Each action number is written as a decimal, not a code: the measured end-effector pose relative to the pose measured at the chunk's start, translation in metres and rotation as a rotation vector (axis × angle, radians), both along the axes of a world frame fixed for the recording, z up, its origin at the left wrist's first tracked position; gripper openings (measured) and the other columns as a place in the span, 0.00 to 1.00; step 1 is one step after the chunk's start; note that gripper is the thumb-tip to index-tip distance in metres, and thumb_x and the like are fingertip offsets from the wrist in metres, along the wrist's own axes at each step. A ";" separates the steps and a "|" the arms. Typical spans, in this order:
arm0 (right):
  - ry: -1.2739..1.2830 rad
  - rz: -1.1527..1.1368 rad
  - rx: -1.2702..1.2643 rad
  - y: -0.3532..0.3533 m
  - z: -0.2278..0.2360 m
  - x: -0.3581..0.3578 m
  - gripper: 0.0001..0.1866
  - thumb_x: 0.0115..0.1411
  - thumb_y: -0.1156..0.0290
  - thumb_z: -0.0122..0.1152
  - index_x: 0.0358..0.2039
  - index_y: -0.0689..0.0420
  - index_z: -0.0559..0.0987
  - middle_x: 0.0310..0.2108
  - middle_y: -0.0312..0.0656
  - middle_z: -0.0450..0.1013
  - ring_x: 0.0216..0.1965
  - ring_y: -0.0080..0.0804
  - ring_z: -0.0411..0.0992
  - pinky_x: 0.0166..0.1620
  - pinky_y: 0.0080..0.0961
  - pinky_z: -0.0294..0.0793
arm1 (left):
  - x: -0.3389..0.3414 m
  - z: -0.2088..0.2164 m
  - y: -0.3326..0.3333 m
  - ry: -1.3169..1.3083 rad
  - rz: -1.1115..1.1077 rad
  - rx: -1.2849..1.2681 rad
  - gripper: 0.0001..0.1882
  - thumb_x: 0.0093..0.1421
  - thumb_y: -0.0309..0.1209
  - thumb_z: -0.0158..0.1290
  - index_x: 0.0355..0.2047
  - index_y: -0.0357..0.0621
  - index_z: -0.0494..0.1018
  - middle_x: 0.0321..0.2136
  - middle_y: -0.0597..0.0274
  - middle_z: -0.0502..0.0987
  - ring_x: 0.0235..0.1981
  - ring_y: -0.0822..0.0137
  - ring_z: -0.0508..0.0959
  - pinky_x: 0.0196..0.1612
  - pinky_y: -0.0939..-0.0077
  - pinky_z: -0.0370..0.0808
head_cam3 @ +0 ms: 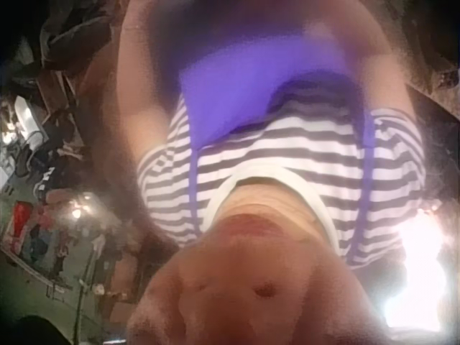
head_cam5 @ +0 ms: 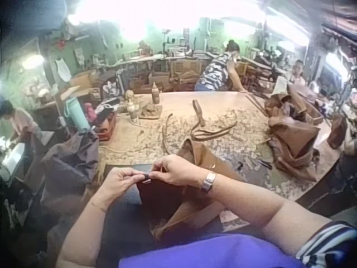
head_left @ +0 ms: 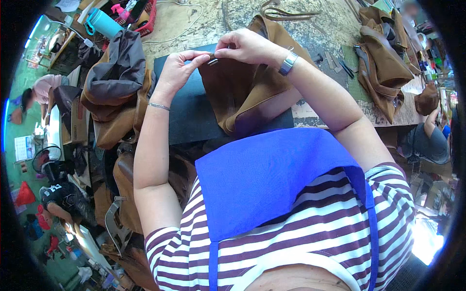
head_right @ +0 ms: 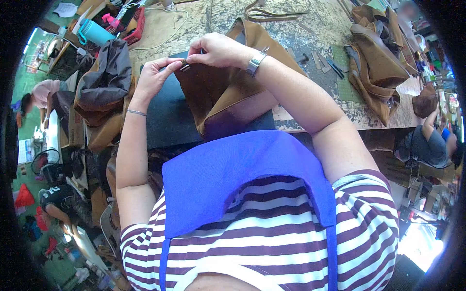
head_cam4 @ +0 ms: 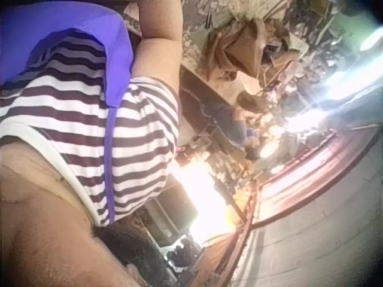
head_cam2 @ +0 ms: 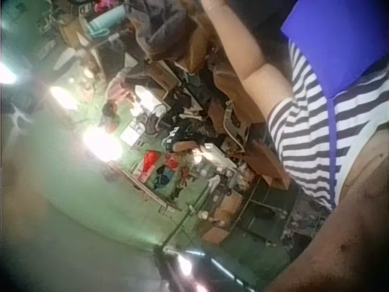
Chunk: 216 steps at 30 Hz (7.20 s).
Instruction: Assembling and hammering leather bag components at a workshop table.
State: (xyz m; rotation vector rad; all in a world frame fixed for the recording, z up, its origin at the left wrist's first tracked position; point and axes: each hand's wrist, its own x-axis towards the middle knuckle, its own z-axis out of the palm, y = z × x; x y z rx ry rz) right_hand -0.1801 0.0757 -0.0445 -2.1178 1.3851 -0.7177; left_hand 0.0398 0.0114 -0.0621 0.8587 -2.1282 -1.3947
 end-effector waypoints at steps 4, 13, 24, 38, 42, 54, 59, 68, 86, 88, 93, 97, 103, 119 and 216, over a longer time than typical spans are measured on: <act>-0.016 -0.029 -0.136 0.003 -0.008 0.005 0.11 0.58 0.64 0.60 0.34 0.58 0.79 0.29 0.47 0.75 0.33 0.39 0.75 0.38 0.32 0.72 | -0.002 0.012 0.009 -0.101 -0.016 -0.132 0.11 0.59 0.31 0.55 0.38 0.37 0.79 0.29 0.62 0.81 0.33 0.74 0.77 0.40 0.80 0.71; 0.072 0.017 -0.010 0.011 0.005 -0.015 0.17 0.57 0.53 0.59 0.33 0.55 0.81 0.29 0.47 0.77 0.32 0.43 0.75 0.37 0.34 0.73 | 0.010 0.015 0.007 -0.305 -0.050 -0.434 0.08 0.62 0.33 0.48 0.35 0.42 0.72 0.27 0.53 0.77 0.33 0.55 0.77 0.42 0.63 0.70; 0.374 0.161 -0.189 -0.017 0.012 -0.097 0.11 0.61 0.61 0.54 0.33 0.56 0.77 0.32 0.43 0.73 0.39 0.42 0.71 0.45 0.34 0.69 | 0.081 -0.022 -0.027 -0.081 0.033 -0.163 0.09 0.65 0.32 0.47 0.38 0.39 0.71 0.32 0.66 0.72 0.36 0.76 0.69 0.42 0.82 0.67; 0.545 -0.081 -1.146 -0.040 0.082 -0.107 0.12 0.58 0.71 0.51 0.41 0.56 0.77 0.40 0.45 0.74 0.43 0.40 0.71 0.48 0.34 0.70 | 0.013 0.132 0.121 -0.648 0.218 -1.582 0.06 0.58 0.32 0.53 0.35 0.48 0.74 0.32 0.69 0.76 0.32 0.70 0.76 0.35 0.73 0.67; 0.373 0.117 -0.763 0.015 -0.048 -0.133 0.13 0.60 0.60 0.54 0.42 0.50 0.77 0.42 0.41 0.73 0.44 0.41 0.72 0.46 0.35 0.72 | -0.012 0.026 0.113 -0.732 -0.004 -1.468 0.04 0.53 0.32 0.50 0.29 0.49 0.73 0.28 0.69 0.72 0.30 0.71 0.74 0.33 0.72 0.66; 0.376 -0.869 0.159 0.192 -0.107 -0.184 0.22 0.62 0.58 0.52 0.52 0.57 0.68 0.42 0.53 0.73 0.43 0.51 0.72 0.47 0.40 0.71 | -0.004 -0.069 0.118 -0.256 0.127 -0.952 0.08 0.56 0.24 0.54 0.37 0.45 0.74 0.37 0.60 0.77 0.38 0.61 0.79 0.40 0.66 0.75; -0.080 -0.526 0.190 0.167 -0.063 -0.122 0.19 0.64 0.61 0.51 0.51 0.59 0.70 0.40 0.49 0.75 0.42 0.38 0.74 0.46 0.31 0.72 | 0.000 -0.081 0.128 -0.068 0.423 -0.858 0.11 0.54 0.27 0.59 0.38 0.45 0.73 0.33 0.58 0.76 0.31 0.62 0.78 0.29 0.73 0.75; -0.007 -0.083 0.140 0.123 -0.074 -0.025 0.18 0.64 0.58 0.48 0.48 0.58 0.68 0.38 0.55 0.73 0.41 0.55 0.71 0.43 0.44 0.71 | -0.003 -0.066 0.106 -0.328 0.496 -0.600 0.19 0.58 0.26 0.51 0.50 0.44 0.66 0.20 0.60 0.72 0.19 0.65 0.74 0.26 0.72 0.72; 0.074 -0.076 0.086 0.095 -0.076 -0.020 0.18 0.66 0.56 0.45 0.38 0.61 0.66 0.28 0.59 0.72 0.34 0.60 0.70 0.37 0.50 0.67 | 0.006 -0.098 0.115 -0.068 0.619 -0.379 0.18 0.61 0.26 0.48 0.52 0.43 0.62 0.26 0.53 0.74 0.24 0.58 0.77 0.28 0.64 0.74; 0.167 -0.030 0.172 0.092 -0.072 -0.026 0.19 0.66 0.55 0.44 0.37 0.61 0.65 0.28 0.58 0.72 0.34 0.60 0.70 0.37 0.50 0.67 | 0.005 -0.096 0.114 -0.082 0.613 -0.432 0.18 0.60 0.26 0.48 0.52 0.43 0.63 0.26 0.53 0.74 0.23 0.57 0.77 0.29 0.65 0.74; 0.138 -0.096 -0.019 0.080 -0.074 -0.033 0.19 0.65 0.54 0.44 0.37 0.61 0.66 0.28 0.59 0.71 0.34 0.60 0.70 0.37 0.49 0.67 | 0.004 -0.079 0.109 -0.210 0.533 -0.529 0.18 0.60 0.26 0.49 0.51 0.43 0.64 0.24 0.59 0.72 0.21 0.66 0.74 0.28 0.71 0.73; 0.177 -0.119 0.180 0.076 -0.075 -0.036 0.20 0.65 0.53 0.45 0.36 0.60 0.67 0.31 0.58 0.73 0.36 0.58 0.71 0.40 0.48 0.68 | -0.003 -0.063 0.111 -0.416 0.535 -0.544 0.17 0.58 0.32 0.51 0.47 0.46 0.66 0.30 0.53 0.75 0.29 0.53 0.78 0.33 0.60 0.76; 0.168 -0.186 0.188 0.072 -0.074 -0.036 0.19 0.65 0.54 0.44 0.37 0.60 0.67 0.32 0.58 0.73 0.37 0.59 0.71 0.40 0.48 0.69 | -0.009 -0.071 0.110 -0.551 0.635 -0.672 0.18 0.59 0.39 0.52 0.48 0.50 0.66 0.43 0.50 0.69 0.39 0.46 0.76 0.39 0.57 0.75; 0.096 -0.259 0.150 0.130 -0.066 -0.067 0.19 0.63 0.52 0.49 0.37 0.58 0.69 0.26 0.55 0.73 0.31 0.57 0.72 0.35 0.45 0.69 | -0.036 -0.092 0.175 -0.423 0.214 -0.783 0.16 0.57 0.30 0.53 0.47 0.46 0.73 0.41 0.56 0.72 0.42 0.54 0.72 0.44 0.63 0.71; -0.093 -0.663 0.236 0.202 -0.076 -0.112 0.18 0.59 0.62 0.58 0.46 0.58 0.69 0.34 0.57 0.74 0.37 0.55 0.73 0.39 0.41 0.71 | -0.011 0.035 0.130 -0.389 0.269 -1.054 0.25 0.51 0.27 0.60 0.50 0.35 0.70 0.51 0.51 0.72 0.51 0.54 0.73 0.54 0.65 0.68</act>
